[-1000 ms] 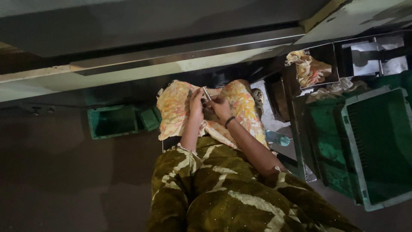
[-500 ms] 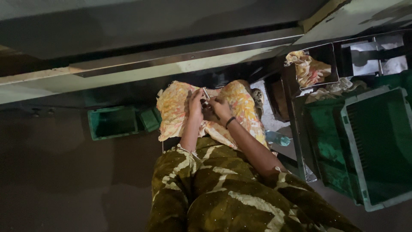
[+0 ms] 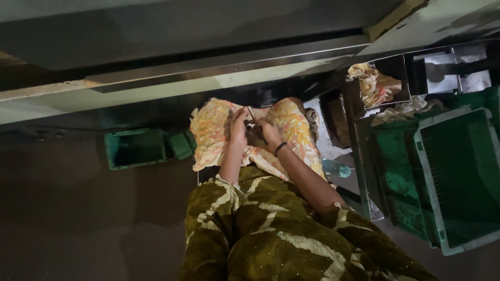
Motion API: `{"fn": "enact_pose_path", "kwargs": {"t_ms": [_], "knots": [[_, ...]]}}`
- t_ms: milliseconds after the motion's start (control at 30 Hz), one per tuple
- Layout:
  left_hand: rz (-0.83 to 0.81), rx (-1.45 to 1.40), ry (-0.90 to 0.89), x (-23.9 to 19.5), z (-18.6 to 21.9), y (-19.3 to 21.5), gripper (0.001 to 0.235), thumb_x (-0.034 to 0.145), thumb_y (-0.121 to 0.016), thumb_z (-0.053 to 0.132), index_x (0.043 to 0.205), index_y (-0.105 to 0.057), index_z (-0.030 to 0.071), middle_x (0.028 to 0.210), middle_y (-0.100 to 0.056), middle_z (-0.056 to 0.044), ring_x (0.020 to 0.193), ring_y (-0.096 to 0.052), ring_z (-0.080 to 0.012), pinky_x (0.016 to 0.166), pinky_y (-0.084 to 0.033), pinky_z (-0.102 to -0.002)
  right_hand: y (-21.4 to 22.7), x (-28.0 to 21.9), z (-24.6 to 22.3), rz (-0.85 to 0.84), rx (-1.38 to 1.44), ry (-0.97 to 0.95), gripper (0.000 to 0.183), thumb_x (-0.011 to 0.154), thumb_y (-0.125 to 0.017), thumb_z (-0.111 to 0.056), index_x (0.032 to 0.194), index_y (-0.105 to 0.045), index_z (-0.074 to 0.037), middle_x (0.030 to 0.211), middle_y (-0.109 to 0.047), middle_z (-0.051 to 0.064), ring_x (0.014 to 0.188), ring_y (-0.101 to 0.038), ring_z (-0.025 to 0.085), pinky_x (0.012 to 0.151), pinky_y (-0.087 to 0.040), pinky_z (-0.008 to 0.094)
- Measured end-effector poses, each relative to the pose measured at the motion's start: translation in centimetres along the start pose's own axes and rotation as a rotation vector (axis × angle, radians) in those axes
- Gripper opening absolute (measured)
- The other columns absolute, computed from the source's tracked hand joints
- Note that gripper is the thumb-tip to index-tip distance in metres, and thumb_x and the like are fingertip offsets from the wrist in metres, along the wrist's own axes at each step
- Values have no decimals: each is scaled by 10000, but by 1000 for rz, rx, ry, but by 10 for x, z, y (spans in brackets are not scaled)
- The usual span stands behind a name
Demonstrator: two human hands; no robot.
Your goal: The person repeatedly cleans small cylindrical metal parts using a cloth and a metal rod. They wipe each part, insert the rod into a machine slot, and place the cleaned parts into a green crate. The process is repeated for multiple parts.
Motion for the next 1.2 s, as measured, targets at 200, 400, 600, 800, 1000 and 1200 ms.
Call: {"fn": "enact_pose_path", "kwargs": {"t_ms": [200,400,600,800,1000,1200], "knots": [[14,47,-10,-2,4,-2,236,942,-745,344,1059,-727,141,829,-587,25,696,-520,-108,553,-405,-281,4,5,5,41,-130,149,218,993,-657,-222,1029,-642,-8,814,-671,99,685,-654,190,609,-531,332],[0,6,17,-7,7,-4,241,919,-726,344,1043,-716,138,819,-607,24,675,-529,-133,543,-433,-297,3,3,4,17,-122,83,263,1005,-588,-274,1021,-673,-26,821,-709,84,691,-669,181,592,-517,312],[-56,-1,-74,-2,3,-3,209,935,-731,294,1064,-755,131,874,-649,39,730,-553,-95,638,-441,-270,5,3,6,26,5,37,268,1004,-562,-266,1009,-697,-35,825,-684,56,707,-650,174,626,-539,333],[-48,43,-12,-3,4,-5,199,949,-716,328,1036,-736,149,796,-588,46,662,-539,-96,554,-398,-258,13,10,12,51,-149,87,363,1022,-551,-336,941,-743,-39,767,-673,46,649,-602,158,600,-486,304],[-83,48,-4,-12,11,-10,219,955,-723,359,1026,-719,153,796,-569,56,646,-536,-89,530,-392,-246,22,26,24,81,-190,80,372,1016,-532,-353,911,-727,-54,734,-648,48,609,-579,158,559,-471,317],[-115,162,-40,-15,9,-13,322,969,-709,433,1087,-798,147,855,-623,43,659,-487,-64,548,-383,-233,19,27,25,149,-178,91,427,1034,-553,-417,945,-714,-31,754,-663,44,626,-591,156,560,-480,311]]}}
Point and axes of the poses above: each hand's wrist, its own x-axis towards the middle knuckle, its own y-axis out of the back of the hand, z = x × y, the point moved 2 cm from there along x, towards the middle knuckle
